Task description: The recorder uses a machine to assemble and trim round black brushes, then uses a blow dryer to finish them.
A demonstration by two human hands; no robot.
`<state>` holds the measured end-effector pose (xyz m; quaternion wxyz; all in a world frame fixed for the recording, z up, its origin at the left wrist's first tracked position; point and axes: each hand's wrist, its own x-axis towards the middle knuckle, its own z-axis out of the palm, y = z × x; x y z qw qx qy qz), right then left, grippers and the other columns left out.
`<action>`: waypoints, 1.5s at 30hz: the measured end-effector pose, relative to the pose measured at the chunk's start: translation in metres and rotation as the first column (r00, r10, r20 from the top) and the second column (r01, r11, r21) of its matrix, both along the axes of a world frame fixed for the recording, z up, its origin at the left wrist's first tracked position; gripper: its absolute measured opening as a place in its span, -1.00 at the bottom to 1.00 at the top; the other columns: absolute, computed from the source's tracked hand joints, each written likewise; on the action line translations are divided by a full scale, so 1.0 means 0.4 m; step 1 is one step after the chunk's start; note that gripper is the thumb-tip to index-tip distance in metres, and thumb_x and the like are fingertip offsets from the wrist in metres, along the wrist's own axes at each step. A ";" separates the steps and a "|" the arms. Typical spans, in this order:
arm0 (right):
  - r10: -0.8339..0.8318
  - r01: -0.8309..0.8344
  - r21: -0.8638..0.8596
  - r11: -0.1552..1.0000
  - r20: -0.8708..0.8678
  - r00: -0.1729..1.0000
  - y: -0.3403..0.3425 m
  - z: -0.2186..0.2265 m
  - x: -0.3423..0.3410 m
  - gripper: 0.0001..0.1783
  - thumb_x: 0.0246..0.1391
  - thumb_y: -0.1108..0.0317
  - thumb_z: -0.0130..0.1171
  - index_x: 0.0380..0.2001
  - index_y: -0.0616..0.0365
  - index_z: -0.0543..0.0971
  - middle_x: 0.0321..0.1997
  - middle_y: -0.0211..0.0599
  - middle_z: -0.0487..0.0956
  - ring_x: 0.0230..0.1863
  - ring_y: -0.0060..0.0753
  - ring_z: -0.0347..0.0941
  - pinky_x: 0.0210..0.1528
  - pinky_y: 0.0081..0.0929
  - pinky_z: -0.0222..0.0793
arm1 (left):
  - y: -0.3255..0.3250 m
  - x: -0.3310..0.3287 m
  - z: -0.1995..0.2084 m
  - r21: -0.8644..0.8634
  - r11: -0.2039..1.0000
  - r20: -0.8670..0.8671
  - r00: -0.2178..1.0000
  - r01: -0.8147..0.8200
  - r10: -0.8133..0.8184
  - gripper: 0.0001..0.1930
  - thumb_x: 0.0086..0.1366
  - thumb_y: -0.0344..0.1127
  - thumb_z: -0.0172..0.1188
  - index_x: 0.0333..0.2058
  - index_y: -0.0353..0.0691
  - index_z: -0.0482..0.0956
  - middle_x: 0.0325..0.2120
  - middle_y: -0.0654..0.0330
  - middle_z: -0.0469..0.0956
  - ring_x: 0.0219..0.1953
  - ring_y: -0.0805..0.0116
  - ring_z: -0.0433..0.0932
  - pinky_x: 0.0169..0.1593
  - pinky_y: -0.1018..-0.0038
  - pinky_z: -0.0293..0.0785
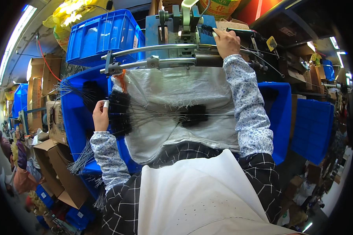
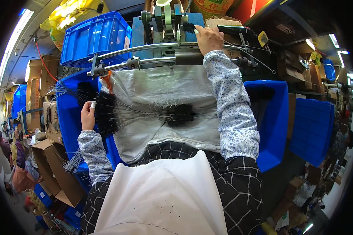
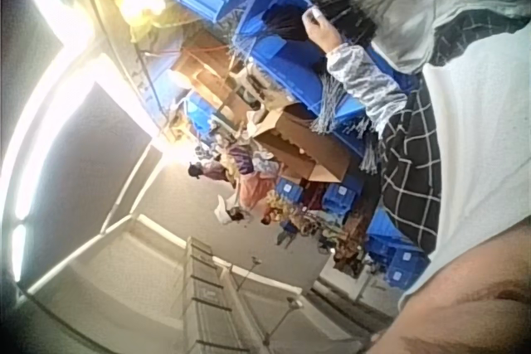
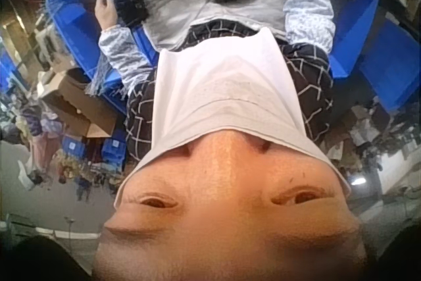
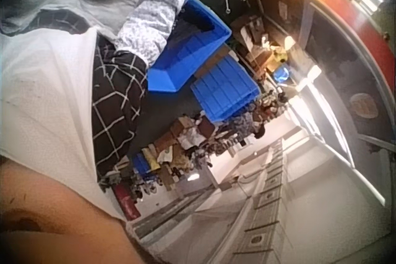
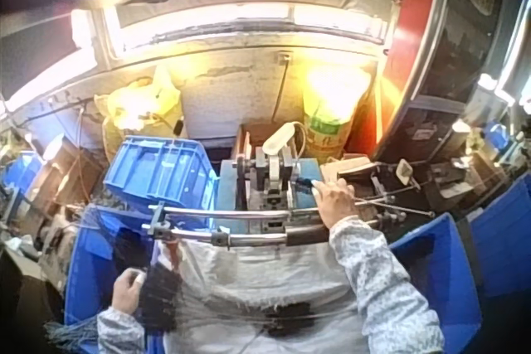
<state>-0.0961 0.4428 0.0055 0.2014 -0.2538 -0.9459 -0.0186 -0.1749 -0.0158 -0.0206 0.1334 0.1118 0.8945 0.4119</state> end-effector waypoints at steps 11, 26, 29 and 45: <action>0.088 -0.084 -0.071 0.994 0.046 0.995 0.021 -0.006 -0.020 -0.71 -0.06 0.23 -0.06 -0.20 -0.20 0.46 -0.31 -0.47 0.49 -0.20 -0.40 0.26 -0.15 -0.40 0.09 | -0.001 0.001 0.030 0.302 0.950 -0.134 0.983 -0.082 0.127 -0.87 0.20 -0.36 -0.12 -0.33 -0.29 0.32 -0.51 0.33 0.31 -0.49 0.61 0.26 -0.40 0.70 0.24; -0.115 0.122 -0.136 0.983 0.059 0.992 0.050 -0.029 0.032 -0.57 -0.16 0.25 0.01 -0.12 0.06 0.36 -0.06 -0.31 0.35 0.01 -0.35 0.19 -0.05 -0.23 0.06 | 0.004 -0.013 0.208 0.403 0.915 -0.498 0.841 0.006 0.214 -0.83 0.18 -0.37 -0.15 -0.33 -0.34 0.33 -0.41 0.18 0.39 -0.38 0.49 0.37 -0.20 0.59 0.30; -0.065 0.052 -0.249 0.967 -0.045 0.997 0.045 -0.031 0.027 -0.57 -0.17 0.26 0.03 -0.12 0.06 0.38 -0.09 -0.28 0.38 -0.05 -0.28 0.28 -0.08 -0.28 0.16 | -0.004 -0.028 0.205 0.343 0.910 -0.334 0.875 -0.233 0.350 -0.82 0.17 -0.30 -0.09 -0.41 -0.32 0.36 -0.55 0.31 0.32 -0.58 0.62 0.25 -0.51 0.68 0.27; -0.057 0.034 -0.270 0.962 -0.077 0.995 -0.028 -0.039 -0.027 -0.57 -0.16 0.26 0.02 -0.12 0.05 0.39 -0.10 -0.28 0.40 -0.10 -0.29 0.32 -0.12 -0.31 0.20 | -0.122 0.044 0.303 0.736 0.673 -0.461 0.673 -0.075 0.578 -0.76 0.12 -0.36 -0.14 -0.26 -0.38 0.30 -0.37 0.07 0.39 -0.39 0.38 0.42 -0.36 0.62 0.39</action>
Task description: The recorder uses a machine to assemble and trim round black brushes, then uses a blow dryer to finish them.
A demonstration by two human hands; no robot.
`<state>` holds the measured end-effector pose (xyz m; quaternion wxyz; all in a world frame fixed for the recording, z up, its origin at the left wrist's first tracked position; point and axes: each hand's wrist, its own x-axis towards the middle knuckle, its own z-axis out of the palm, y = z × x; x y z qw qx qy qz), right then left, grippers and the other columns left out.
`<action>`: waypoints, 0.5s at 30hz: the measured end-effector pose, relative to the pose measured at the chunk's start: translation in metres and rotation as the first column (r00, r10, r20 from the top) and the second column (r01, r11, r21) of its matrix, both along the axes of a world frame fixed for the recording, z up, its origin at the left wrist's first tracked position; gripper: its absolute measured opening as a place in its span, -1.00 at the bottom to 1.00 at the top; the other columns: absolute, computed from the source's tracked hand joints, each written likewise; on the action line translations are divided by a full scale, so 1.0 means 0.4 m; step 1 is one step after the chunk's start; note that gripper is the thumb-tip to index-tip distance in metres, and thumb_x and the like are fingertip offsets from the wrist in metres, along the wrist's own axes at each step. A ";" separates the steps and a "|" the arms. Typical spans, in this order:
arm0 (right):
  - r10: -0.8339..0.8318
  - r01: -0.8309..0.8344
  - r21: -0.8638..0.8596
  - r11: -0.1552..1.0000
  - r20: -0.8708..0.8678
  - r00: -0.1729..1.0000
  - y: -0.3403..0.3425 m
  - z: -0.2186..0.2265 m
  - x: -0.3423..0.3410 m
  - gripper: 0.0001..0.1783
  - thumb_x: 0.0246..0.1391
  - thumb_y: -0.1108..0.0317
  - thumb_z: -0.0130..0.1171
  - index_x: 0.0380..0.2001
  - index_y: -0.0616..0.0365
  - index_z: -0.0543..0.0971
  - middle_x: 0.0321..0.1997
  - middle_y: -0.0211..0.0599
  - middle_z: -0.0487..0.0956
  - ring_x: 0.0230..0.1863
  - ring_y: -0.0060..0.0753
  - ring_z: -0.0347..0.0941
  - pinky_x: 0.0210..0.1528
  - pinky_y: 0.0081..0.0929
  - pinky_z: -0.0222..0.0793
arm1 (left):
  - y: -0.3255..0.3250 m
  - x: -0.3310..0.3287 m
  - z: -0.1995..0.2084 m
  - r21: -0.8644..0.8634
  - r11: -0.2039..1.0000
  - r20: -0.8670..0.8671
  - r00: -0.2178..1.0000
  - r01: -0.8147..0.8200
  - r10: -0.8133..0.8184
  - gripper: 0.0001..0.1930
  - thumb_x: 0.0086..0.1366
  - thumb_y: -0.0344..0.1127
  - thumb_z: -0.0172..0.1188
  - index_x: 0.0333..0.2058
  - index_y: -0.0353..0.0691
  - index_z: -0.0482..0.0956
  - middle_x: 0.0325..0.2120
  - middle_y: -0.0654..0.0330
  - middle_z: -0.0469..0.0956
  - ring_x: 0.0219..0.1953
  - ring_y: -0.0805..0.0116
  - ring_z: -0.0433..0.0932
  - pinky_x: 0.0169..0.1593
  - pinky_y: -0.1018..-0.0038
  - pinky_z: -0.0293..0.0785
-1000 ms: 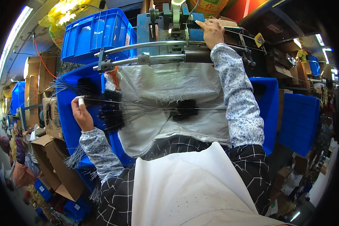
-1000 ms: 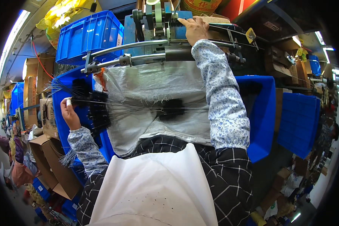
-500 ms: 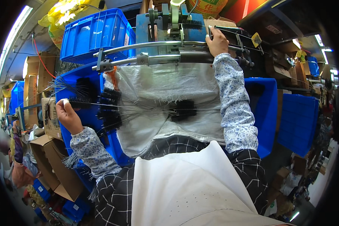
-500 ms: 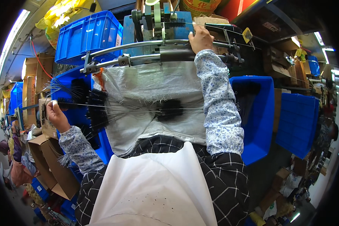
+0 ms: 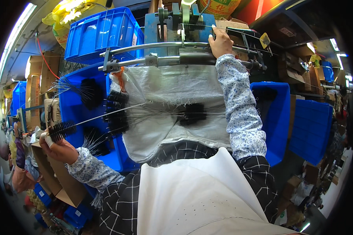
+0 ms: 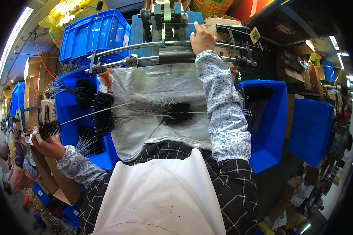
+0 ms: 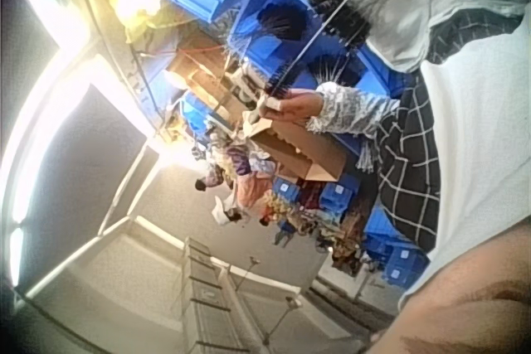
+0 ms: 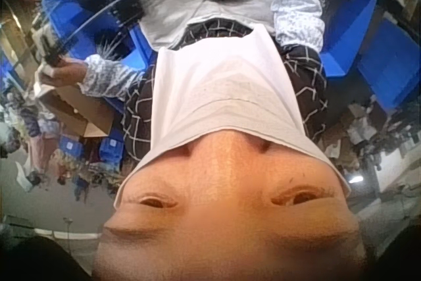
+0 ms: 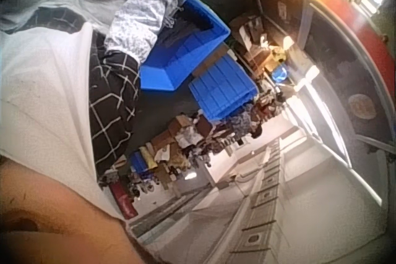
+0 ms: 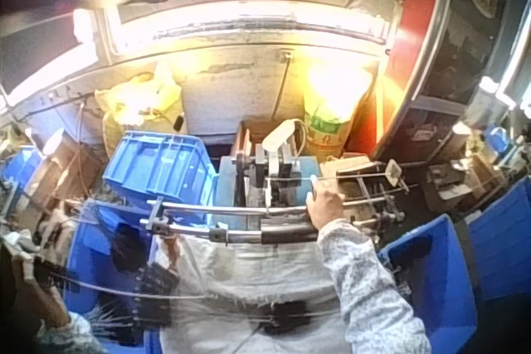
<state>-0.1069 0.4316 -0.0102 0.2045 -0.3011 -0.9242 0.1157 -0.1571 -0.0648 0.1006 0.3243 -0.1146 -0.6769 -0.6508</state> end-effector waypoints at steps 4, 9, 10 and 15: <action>-0.008 0.008 0.007 1.000 0.017 1.000 -0.018 0.003 -0.010 -0.57 -0.16 0.27 0.02 -0.12 0.05 0.39 -0.12 -0.28 0.41 -0.11 -0.28 0.32 -0.12 -0.31 0.20 | 0.018 0.005 -0.015 0.041 0.999 0.049 0.999 0.008 -0.010 -0.76 0.12 -0.36 -0.15 -0.27 -0.38 0.30 -0.40 0.07 0.39 -0.41 0.39 0.42 -0.36 0.63 0.39; 0.012 -0.012 0.003 1.000 0.006 1.000 -0.041 0.000 -0.029 -0.57 -0.16 0.30 0.00 -0.12 0.06 0.38 -0.11 -0.27 0.40 -0.12 -0.27 0.33 -0.15 -0.27 0.18 | 0.059 0.020 -0.025 0.062 0.997 0.099 0.994 0.042 -0.048 -0.81 0.12 -0.38 -0.13 -0.33 -0.39 0.31 -0.45 0.09 0.39 -0.45 0.43 0.40 -0.39 0.65 0.38; 0.019 -0.019 0.006 1.000 -0.005 1.000 -0.047 0.000 -0.034 -0.58 -0.16 0.31 0.00 -0.12 0.08 0.37 -0.12 -0.27 0.40 -0.13 -0.27 0.33 -0.17 -0.26 0.18 | 0.067 0.023 -0.026 0.060 0.997 0.092 0.994 0.052 -0.057 -0.82 0.12 -0.38 -0.13 -0.34 -0.39 0.32 -0.47 0.10 0.39 -0.46 0.45 0.39 -0.39 0.65 0.38; 0.034 -0.034 -0.003 0.999 -0.013 0.999 -0.078 0.002 -0.056 -0.58 -0.16 0.31 0.00 -0.12 0.09 0.38 -0.14 -0.27 0.41 -0.14 -0.27 0.33 -0.18 -0.27 0.18 | 0.076 0.031 -0.032 0.062 0.997 0.081 0.996 0.043 -0.048 -0.82 0.13 -0.37 -0.13 -0.35 -0.38 0.32 -0.46 0.11 0.39 -0.45 0.44 0.40 -0.38 0.65 0.39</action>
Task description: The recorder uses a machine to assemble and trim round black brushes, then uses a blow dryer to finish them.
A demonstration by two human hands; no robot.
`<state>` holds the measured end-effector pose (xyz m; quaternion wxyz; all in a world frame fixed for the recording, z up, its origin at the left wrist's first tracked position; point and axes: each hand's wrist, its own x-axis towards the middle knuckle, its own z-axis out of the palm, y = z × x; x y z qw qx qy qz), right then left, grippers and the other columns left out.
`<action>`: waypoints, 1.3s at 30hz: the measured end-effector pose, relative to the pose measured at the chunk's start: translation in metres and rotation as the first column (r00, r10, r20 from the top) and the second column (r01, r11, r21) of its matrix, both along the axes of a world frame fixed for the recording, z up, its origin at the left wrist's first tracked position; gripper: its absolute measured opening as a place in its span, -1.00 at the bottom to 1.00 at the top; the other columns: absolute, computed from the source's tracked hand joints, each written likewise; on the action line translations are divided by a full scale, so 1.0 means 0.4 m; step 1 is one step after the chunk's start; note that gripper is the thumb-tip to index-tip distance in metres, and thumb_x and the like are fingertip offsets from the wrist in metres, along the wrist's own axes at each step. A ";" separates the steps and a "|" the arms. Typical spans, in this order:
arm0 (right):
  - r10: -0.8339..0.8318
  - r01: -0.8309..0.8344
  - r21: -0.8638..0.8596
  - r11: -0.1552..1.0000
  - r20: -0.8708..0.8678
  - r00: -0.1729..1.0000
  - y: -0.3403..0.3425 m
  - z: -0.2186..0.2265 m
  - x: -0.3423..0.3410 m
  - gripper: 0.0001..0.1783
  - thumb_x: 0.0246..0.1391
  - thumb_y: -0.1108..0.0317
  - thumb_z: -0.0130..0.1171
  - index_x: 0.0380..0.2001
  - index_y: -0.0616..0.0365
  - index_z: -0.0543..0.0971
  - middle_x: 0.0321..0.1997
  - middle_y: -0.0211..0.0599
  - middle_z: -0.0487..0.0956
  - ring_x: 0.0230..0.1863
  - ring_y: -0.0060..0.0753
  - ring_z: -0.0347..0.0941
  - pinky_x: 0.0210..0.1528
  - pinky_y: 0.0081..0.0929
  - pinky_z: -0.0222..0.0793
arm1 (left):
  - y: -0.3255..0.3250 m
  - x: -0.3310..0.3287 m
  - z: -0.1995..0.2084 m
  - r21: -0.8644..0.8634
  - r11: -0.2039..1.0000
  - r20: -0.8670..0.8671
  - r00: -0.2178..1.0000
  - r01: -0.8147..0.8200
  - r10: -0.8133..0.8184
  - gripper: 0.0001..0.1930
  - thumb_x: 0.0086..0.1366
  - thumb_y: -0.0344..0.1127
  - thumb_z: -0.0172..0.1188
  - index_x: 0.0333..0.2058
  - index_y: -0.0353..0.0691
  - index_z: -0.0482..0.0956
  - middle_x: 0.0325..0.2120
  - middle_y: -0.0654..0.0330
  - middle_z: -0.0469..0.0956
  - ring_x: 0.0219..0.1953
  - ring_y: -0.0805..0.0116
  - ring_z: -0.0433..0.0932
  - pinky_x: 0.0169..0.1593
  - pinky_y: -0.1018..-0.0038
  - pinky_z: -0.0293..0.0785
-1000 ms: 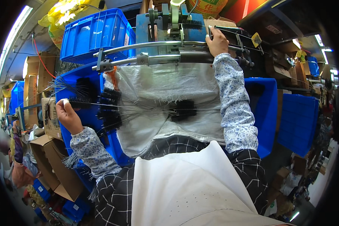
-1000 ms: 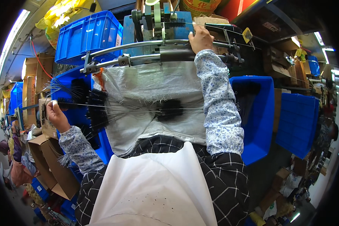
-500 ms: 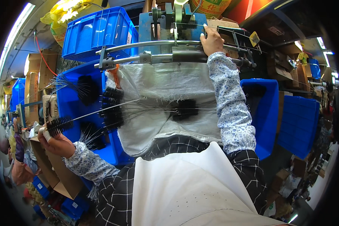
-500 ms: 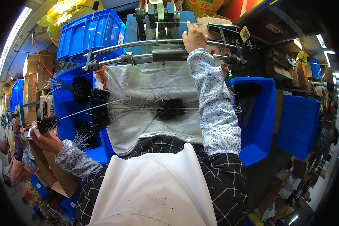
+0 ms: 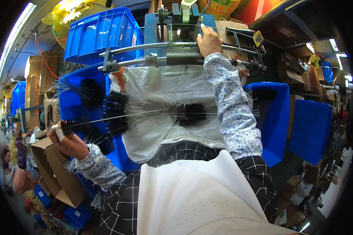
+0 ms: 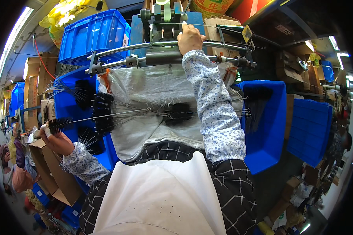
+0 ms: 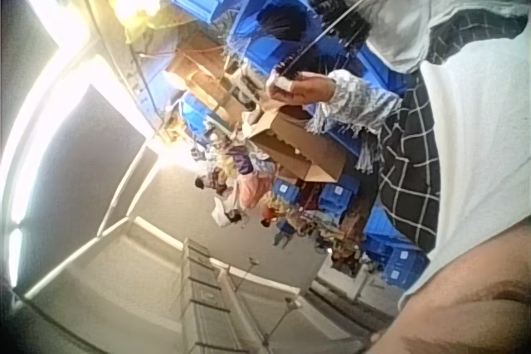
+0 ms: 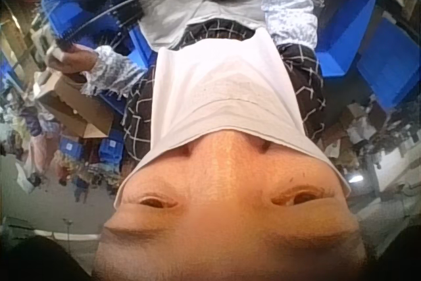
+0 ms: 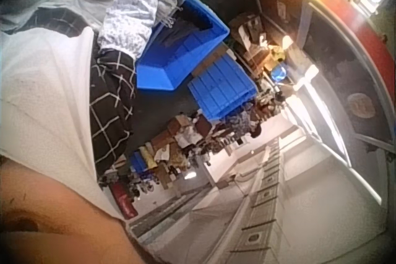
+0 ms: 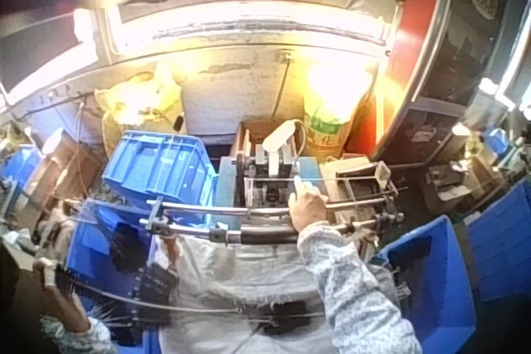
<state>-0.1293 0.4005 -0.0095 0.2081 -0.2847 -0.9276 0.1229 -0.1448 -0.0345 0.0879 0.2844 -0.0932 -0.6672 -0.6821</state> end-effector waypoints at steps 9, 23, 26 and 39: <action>-0.040 0.042 0.063 0.997 -0.023 0.999 -0.058 -0.006 -0.039 -0.70 -0.11 0.35 -0.04 -0.21 0.07 0.43 -0.27 -0.39 0.44 -0.23 -0.40 0.36 -0.29 -0.32 0.13 | 0.028 -0.008 -0.017 0.086 0.993 -0.023 0.997 0.079 -0.077 -0.81 0.14 -0.38 -0.13 -0.31 -0.36 0.33 -0.43 0.08 0.40 -0.41 0.41 0.42 -0.33 0.62 0.40; -0.010 0.009 0.011 1.000 0.026 1.000 -0.027 0.006 -0.015 -0.62 -0.14 0.33 0.00 -0.15 0.09 0.39 -0.18 -0.31 0.42 -0.15 -0.33 0.33 -0.19 -0.30 0.14 | -0.004 -0.007 -0.033 0.024 0.997 -0.037 0.997 0.070 -0.069 -0.71 0.14 -0.26 -0.10 -0.23 -0.36 0.29 -0.37 0.06 0.39 -0.35 0.37 0.43 -0.28 0.58 0.41; -0.007 0.007 0.002 1.000 0.042 0.999 0.016 0.003 0.013 -0.57 -0.15 0.29 0.01 -0.11 0.08 0.38 -0.13 -0.26 0.40 -0.12 -0.27 0.32 -0.14 -0.27 0.16 | -0.011 -0.017 -0.051 0.027 0.996 -0.051 0.995 0.087 -0.085 -0.65 0.13 -0.21 -0.08 -0.19 -0.36 0.26 -0.33 0.05 0.38 -0.31 0.34 0.43 -0.24 0.55 0.41; -0.123 0.123 0.014 0.992 0.252 0.960 0.256 0.018 0.110 -0.63 -0.05 0.04 -0.13 -0.18 -0.12 0.43 -0.13 -0.34 0.42 -0.10 -0.23 0.32 -0.06 -0.19 0.13 | -0.002 -0.021 -0.053 0.113 0.990 -0.047 0.995 0.089 -0.084 -0.66 0.16 -0.24 -0.09 -0.19 -0.40 0.25 -0.34 0.04 0.37 -0.32 0.32 0.43 -0.25 0.56 0.41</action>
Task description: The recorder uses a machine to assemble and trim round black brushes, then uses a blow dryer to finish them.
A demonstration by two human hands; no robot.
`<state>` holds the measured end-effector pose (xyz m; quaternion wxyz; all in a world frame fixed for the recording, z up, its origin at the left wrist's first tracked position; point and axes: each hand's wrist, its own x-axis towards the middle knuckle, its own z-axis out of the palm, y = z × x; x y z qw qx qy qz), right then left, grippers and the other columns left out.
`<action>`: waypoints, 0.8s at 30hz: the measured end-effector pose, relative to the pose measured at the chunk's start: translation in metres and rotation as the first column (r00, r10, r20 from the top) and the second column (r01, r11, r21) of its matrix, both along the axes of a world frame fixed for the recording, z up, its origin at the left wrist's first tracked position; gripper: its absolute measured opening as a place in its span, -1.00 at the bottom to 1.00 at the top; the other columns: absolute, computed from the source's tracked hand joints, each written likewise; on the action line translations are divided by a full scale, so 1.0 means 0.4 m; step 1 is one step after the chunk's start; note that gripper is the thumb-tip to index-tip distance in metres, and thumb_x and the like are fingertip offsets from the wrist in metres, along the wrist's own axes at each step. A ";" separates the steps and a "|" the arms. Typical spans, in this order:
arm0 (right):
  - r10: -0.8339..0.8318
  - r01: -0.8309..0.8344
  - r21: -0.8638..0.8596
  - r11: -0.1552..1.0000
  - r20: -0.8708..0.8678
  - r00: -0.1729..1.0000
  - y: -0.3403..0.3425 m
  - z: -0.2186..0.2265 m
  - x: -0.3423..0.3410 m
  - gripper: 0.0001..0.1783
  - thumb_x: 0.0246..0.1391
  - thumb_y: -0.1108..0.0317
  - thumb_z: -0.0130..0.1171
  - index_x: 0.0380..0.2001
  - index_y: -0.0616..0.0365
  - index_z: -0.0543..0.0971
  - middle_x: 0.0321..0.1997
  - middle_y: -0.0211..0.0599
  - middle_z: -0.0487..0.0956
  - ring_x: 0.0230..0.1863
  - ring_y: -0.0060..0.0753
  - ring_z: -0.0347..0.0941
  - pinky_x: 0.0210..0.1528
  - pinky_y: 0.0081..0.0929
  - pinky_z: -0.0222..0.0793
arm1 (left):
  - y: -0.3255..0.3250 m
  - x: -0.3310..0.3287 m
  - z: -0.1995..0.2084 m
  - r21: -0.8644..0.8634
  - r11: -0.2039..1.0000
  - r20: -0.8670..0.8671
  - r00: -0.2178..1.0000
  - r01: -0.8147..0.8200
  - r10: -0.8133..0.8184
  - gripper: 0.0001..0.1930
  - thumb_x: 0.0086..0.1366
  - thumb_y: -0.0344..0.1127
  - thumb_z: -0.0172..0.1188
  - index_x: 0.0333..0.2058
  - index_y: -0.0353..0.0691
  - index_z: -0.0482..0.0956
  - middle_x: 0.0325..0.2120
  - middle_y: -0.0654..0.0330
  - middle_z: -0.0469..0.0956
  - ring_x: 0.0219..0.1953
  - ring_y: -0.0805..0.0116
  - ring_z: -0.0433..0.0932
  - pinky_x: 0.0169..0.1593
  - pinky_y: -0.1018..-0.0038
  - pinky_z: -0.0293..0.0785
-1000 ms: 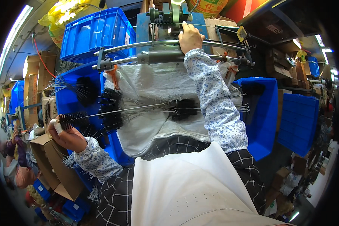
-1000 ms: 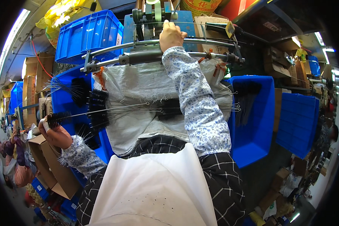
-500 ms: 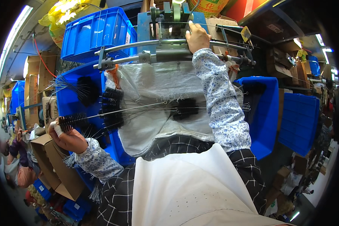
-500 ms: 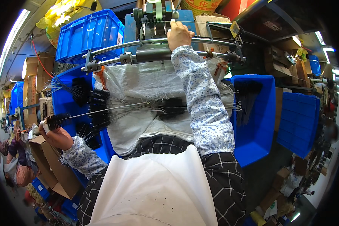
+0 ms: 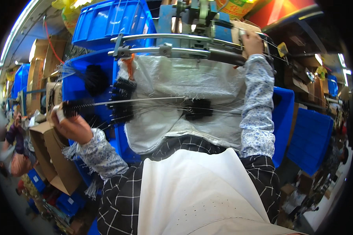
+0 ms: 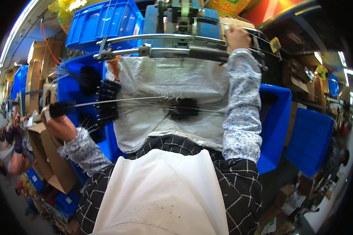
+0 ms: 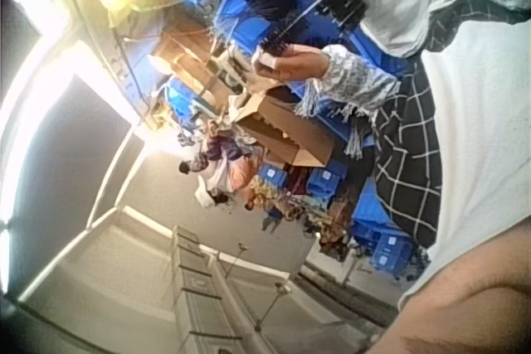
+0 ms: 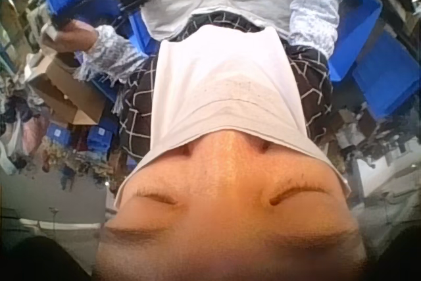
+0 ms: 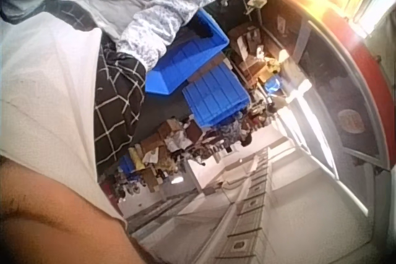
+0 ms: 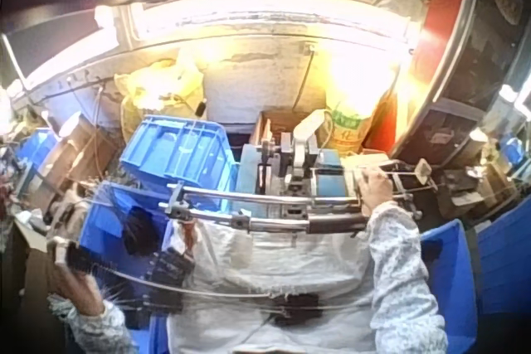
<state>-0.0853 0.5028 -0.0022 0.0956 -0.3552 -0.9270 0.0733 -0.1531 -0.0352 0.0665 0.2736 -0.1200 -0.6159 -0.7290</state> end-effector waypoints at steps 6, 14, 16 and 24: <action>0.327 -0.332 0.094 0.939 0.063 0.943 0.137 0.002 0.017 -0.69 0.01 0.08 -0.18 -0.25 -0.08 0.44 -0.18 -0.28 0.43 -0.07 -0.25 0.29 -0.06 -0.40 0.16 | 0.119 0.014 0.024 0.121 0.960 0.055 0.964 0.251 -0.259 -0.78 0.15 -0.33 -0.12 -0.28 -0.35 0.28 -0.38 0.14 0.38 -0.37 0.44 0.40 -0.29 0.59 0.39; 0.504 -0.318 -0.714 0.624 0.057 0.862 -0.068 0.263 0.293 -0.63 -0.08 0.28 0.05 -0.15 0.18 0.40 -0.24 -0.27 0.46 -0.19 -0.41 0.34 -0.11 -0.52 0.21 | 0.250 0.034 -0.036 0.205 0.878 0.220 0.854 0.433 -0.472 -0.76 0.14 -0.32 -0.11 -0.25 -0.33 0.28 -0.37 0.12 0.41 -0.35 0.47 0.42 -0.28 0.62 0.40; 0.684 -0.452 -0.723 0.522 0.038 0.729 -0.178 0.240 0.256 -0.58 -0.06 0.26 0.02 -0.10 0.21 0.34 -0.15 -0.17 0.41 -0.11 -0.34 0.29 -0.05 -0.44 0.18 | 0.283 0.065 -0.066 -0.036 0.890 0.228 0.871 0.454 -0.435 -0.78 0.14 -0.34 -0.12 -0.24 -0.30 0.27 -0.37 0.16 0.40 -0.41 0.51 0.37 -0.32 0.63 0.35; 0.546 -0.570 -0.728 0.379 -0.321 0.774 -0.484 0.141 0.192 -0.70 0.07 0.21 -0.20 -0.22 0.15 0.35 -0.52 -0.05 0.44 -0.44 -0.06 0.39 -0.38 -0.33 0.29 | 0.395 0.205 -0.078 -0.065 0.747 0.458 0.685 0.661 -0.566 -0.82 0.23 -0.33 -0.20 -0.26 -0.31 0.24 -0.38 0.16 0.38 -0.43 0.45 0.42 -0.22 0.55 0.30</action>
